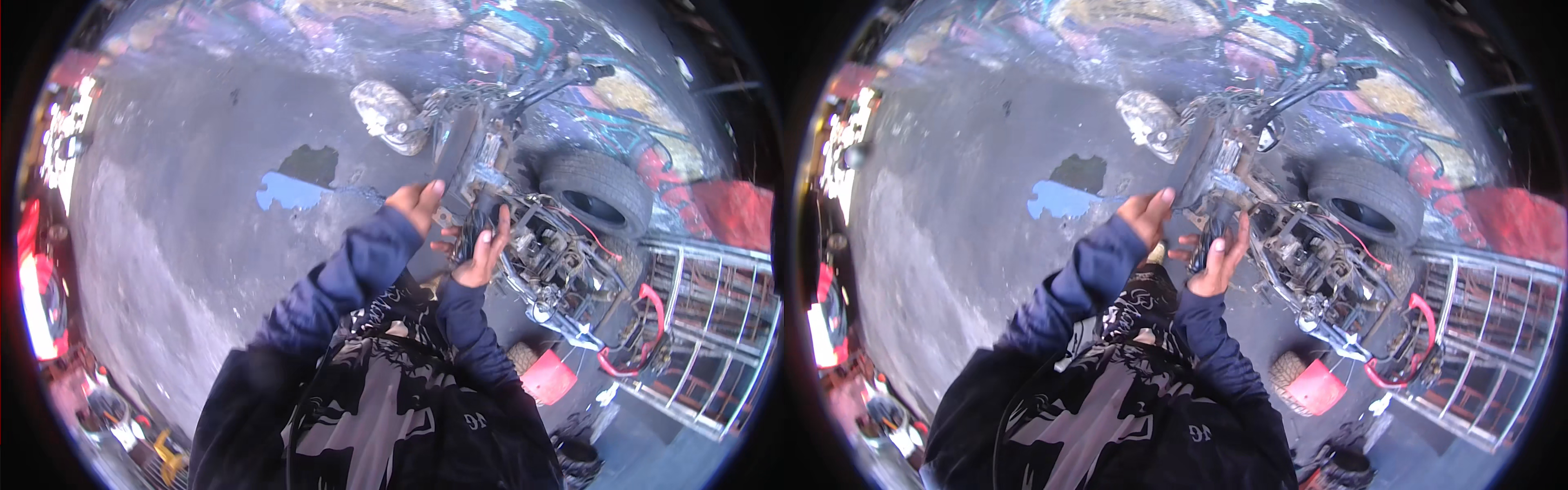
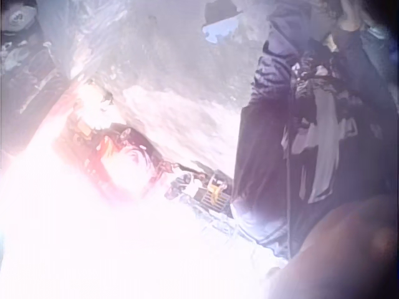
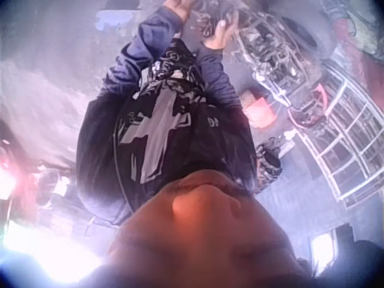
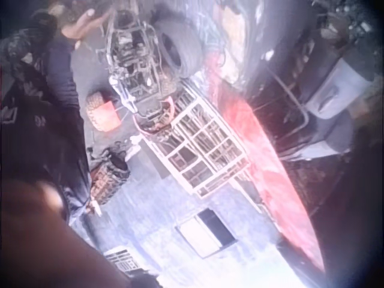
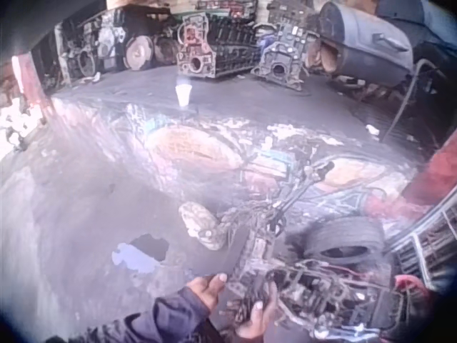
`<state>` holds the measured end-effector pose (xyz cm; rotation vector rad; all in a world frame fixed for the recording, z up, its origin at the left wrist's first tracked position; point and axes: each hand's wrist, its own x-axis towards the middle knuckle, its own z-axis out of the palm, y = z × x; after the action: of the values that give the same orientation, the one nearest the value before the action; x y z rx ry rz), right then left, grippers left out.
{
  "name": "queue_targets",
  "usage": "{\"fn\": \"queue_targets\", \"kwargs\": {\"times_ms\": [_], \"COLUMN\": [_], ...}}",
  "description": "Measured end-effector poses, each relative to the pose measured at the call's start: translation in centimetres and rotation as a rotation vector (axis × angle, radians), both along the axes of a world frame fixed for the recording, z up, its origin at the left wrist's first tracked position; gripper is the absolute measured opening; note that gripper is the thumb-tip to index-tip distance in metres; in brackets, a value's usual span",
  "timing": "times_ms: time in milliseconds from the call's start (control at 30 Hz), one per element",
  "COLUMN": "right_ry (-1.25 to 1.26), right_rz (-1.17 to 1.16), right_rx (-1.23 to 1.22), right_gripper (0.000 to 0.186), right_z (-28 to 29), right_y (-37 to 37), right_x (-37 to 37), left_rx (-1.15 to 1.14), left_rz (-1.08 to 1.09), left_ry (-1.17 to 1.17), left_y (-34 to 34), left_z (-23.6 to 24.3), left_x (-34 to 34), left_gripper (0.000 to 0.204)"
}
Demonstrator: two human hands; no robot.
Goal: Inspecting and working on the frame and engine of a three-wheeled vehicle using various tools.
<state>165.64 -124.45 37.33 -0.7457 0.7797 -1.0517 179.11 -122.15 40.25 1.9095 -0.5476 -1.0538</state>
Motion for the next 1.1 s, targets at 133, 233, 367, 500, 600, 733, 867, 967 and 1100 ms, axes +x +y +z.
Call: {"fn": "queue_targets", "kwargs": {"times_ms": [133,233,367,500,600,733,867,967,1100], "right_ry": [-0.082,-0.083,-0.049,-0.041,-0.054,0.022,0.017,-0.007,-0.036], "right_rz": [0.102,0.189,0.253,0.206,0.235,0.219,0.181,0.240,0.186], "right_rx": [0.044,0.043,0.047,0.013,0.113,0.062,0.030,0.105,0.019], "right_gripper": [0.068,0.067,0.060,0.052,0.049,0.044,0.042,0.042,0.042], "right_z": [-0.6,-0.2,0.2,-1.1,0.9,-0.4,-0.9,0.2,-0.6], "right_y": [-0.1,-0.4,0.1,0.1,0.1,0.2,0.3,0.2,0.3], "right_x": [-0.8,-1.3,-1.7,-2.0,-2.1,-2.4,-1.8,-1.6,-2.1], "left_rx": [-0.076,-0.014,0.258,-0.028,0.363,0.261,0.234,0.430,0.145], "left_rz": [0.072,0.124,-0.014,0.092,0.016,-0.114,-0.083,-0.120,-0.128], "left_ry": [-0.044,-0.037,-0.186,-0.238,-0.315,-0.368,-0.457,-0.510,-0.539], "left_y": [0.9,0.5,-2.4,2.9,-2.9,-0.7,-1.4,-5.7,2.1], "left_z": [0.2,0.4,3.6,1.1,4.0,3.0,2.2,4.9,0.1], "left_x": [-2.0,-3.7,-0.9,-6.0,-1.7,-2.1,-1.7,-0.2,-1.1], "left_gripper": [0.054,0.058,0.061,0.057,0.052,0.049,0.054,0.051,0.046]}}
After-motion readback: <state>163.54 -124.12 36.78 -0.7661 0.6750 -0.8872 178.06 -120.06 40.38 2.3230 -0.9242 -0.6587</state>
